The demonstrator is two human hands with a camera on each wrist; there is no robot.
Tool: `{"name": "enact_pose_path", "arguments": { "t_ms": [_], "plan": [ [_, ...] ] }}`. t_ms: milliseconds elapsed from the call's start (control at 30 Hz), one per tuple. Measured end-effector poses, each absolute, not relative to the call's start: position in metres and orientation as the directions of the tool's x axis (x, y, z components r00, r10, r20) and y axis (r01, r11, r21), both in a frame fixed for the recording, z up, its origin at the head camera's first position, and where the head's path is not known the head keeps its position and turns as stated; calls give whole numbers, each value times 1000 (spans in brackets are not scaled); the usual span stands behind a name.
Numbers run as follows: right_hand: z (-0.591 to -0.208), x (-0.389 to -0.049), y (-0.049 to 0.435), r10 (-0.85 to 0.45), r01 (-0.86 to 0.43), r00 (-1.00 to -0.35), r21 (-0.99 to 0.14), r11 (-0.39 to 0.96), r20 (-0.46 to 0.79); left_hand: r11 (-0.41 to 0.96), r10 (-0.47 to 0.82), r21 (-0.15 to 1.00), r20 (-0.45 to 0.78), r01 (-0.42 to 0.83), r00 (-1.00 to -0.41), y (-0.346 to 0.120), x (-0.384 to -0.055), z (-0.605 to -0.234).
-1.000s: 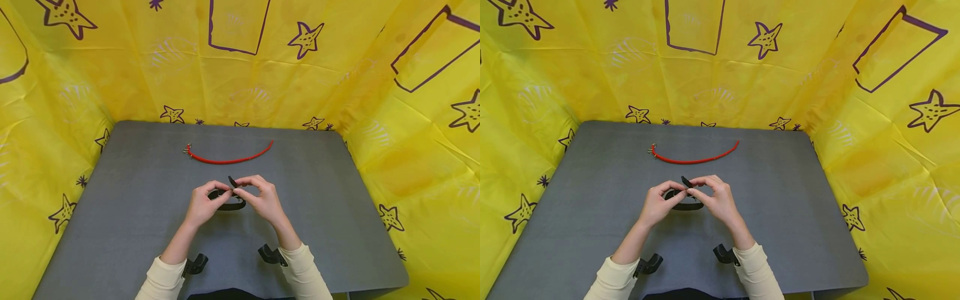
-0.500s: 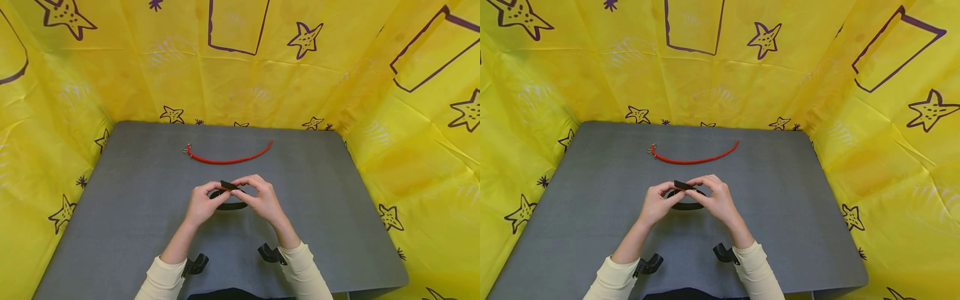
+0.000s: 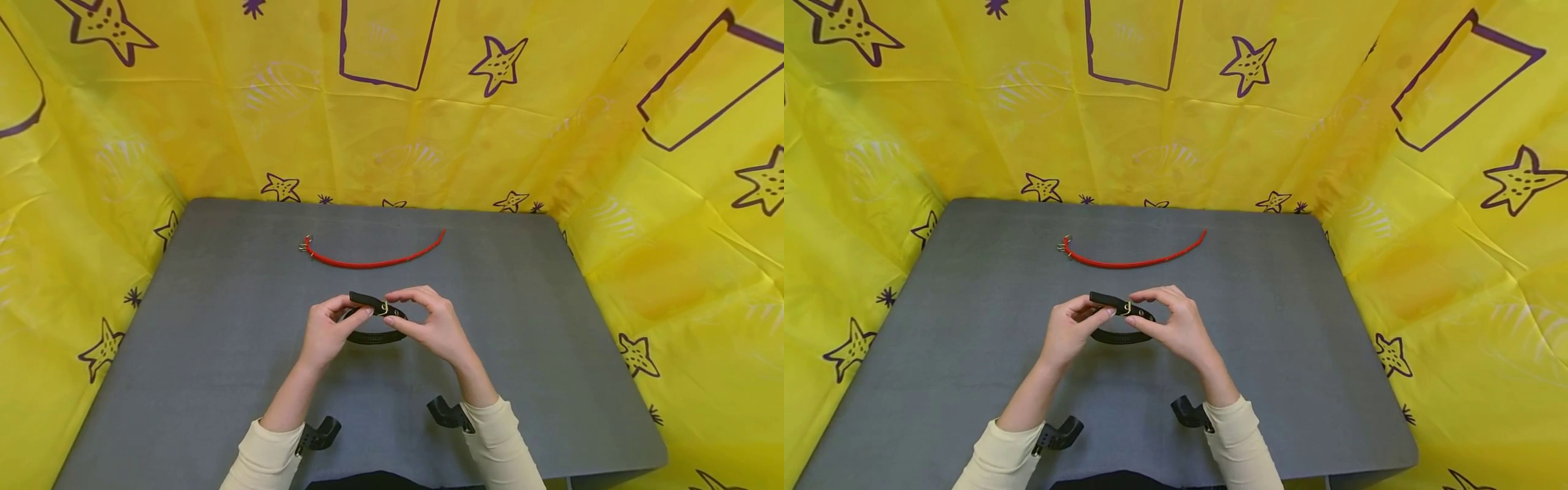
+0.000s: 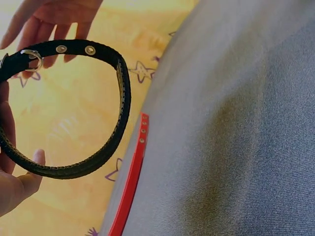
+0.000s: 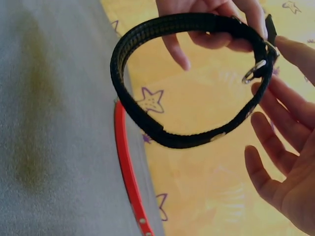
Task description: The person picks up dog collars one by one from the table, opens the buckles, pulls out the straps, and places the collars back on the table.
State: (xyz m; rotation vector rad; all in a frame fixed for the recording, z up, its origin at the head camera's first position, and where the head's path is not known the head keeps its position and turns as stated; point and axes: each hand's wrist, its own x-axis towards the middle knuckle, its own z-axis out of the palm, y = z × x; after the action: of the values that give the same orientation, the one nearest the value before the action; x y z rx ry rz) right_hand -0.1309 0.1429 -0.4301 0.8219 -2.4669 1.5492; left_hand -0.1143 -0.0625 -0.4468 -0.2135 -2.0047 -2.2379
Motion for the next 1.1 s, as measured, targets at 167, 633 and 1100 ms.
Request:
{"name": "enact_pose_path", "arguments": {
  "t_ms": [167,633,1100],
  "plan": [
    [-431,-131,144,-388,-490,-850,-803,339,355,-170,0,966,195,192,-981,-65,-114,-449],
    [-431,-131,141,-371,-513,-846,-775,369,383,-158,26,970,190,184,-981,-68,-113,-449],
    [-406,-120,137,-352,-503,-856,-770,392,379,-161,-3,977,139,138,-990,-71,-113,-450]
  ]
}}
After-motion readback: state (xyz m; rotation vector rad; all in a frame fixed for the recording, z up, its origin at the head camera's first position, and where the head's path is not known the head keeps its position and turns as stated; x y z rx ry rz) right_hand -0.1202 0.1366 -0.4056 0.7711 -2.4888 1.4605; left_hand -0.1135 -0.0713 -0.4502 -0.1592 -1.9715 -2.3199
